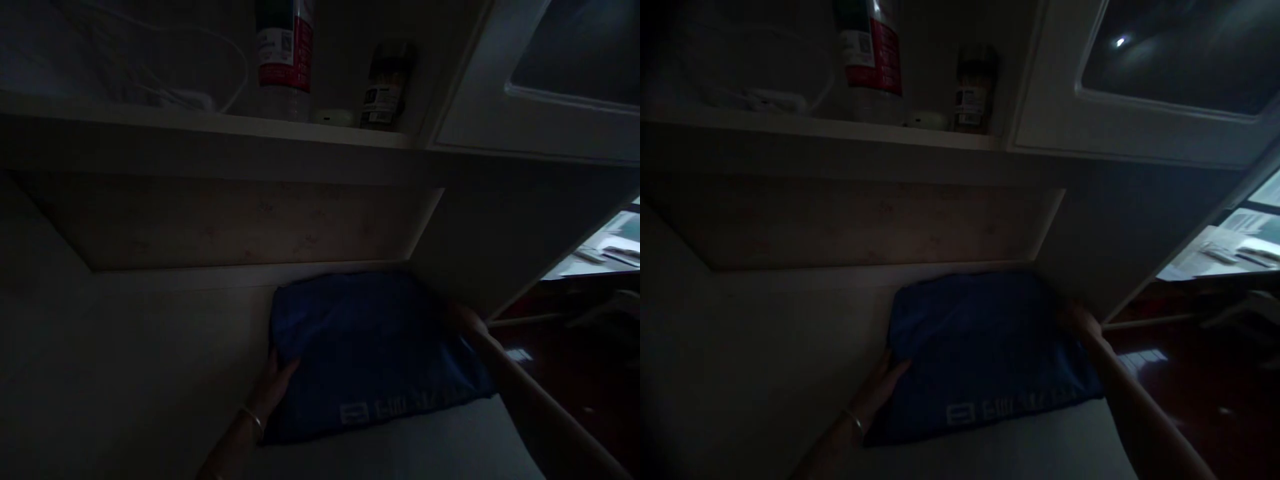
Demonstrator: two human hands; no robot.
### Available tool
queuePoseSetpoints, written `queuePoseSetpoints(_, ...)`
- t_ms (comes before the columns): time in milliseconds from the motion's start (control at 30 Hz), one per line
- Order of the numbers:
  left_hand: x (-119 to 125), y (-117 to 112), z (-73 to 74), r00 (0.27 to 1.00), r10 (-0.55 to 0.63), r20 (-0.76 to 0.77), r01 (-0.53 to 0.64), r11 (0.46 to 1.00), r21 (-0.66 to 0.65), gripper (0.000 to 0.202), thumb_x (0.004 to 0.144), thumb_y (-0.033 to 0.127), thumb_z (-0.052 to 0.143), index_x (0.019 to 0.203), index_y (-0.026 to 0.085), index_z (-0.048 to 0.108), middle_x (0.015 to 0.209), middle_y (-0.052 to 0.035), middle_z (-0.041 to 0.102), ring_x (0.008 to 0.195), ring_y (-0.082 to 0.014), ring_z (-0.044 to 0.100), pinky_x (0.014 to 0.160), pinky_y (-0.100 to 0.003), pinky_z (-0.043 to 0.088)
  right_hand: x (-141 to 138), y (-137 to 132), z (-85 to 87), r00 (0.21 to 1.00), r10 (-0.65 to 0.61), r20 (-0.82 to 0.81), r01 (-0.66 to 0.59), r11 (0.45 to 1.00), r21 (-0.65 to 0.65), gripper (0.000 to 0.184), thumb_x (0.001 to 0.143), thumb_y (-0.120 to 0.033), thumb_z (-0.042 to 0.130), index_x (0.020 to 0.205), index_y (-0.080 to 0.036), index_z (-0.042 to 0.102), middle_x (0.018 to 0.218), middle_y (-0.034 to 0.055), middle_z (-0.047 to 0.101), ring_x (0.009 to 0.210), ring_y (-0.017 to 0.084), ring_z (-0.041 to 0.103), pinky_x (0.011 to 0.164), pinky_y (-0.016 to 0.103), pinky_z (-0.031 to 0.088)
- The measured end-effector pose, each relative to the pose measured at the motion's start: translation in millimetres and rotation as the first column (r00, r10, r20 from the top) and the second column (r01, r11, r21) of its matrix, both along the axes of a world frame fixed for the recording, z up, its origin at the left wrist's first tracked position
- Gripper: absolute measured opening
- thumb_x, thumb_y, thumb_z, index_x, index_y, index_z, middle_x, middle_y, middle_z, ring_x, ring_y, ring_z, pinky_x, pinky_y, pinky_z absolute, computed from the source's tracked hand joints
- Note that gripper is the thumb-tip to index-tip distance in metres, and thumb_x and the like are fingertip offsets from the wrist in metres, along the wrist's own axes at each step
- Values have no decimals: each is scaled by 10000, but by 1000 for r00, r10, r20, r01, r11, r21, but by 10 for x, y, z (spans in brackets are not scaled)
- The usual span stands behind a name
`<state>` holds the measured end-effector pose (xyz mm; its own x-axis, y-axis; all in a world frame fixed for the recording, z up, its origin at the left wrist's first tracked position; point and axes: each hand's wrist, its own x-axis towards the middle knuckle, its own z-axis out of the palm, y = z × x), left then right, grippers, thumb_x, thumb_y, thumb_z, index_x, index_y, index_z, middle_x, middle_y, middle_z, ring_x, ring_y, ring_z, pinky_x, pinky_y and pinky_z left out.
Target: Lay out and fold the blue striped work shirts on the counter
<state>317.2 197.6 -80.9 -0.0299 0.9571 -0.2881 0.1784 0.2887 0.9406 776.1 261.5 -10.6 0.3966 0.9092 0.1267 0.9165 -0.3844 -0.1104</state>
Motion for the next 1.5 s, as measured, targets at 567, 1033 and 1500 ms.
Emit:
queuePoseSetpoints(567, 243, -469, -148, 537, -235, -810, 625, 756, 195, 552, 948, 566, 315, 1472, 390, 311, 1575, -1, 278, 1438, -292, 303, 1158, -624, 277, -1050, 1, -789, 988, 110, 104, -96, 987, -132, 596, 975, -435, 153, 1475, -207, 386, 1548, 102, 348, 1401, 322, 320, 1088, 696, 182)
queuePoseSetpoints(1033, -2370, -558, -453, 176, 11, -984, 292, 954, 63, 483, 881, 120, 395, 1265, 314, 614, 1473, -67, 483, 1380, -303, 408, 1049, -619, 387, -1222, -1126, -1109, 981, 140, 135, -155, 982, 108, 608, 860, -434, 279, 1370, -193, 505, 1474, 153, 444, 1353, 401, 376, 1064, 738, 203)
queuePoseSetpoints(1500, -2559, -588, -682, 563, 330, -758, 70, 894, 442, 328, 925, 257, 408, 1112, 226, 676, 1205, -67, 702, 1133, -218, 639, 1076, -508, 421, -4363, -1401, -1384, 270, 948, 166, -926, 209, 314, 399, 891, -244, 525, 1288, -250, 571, 1282, 24, 646, 1073, 214, 662, 866, 338, 575)
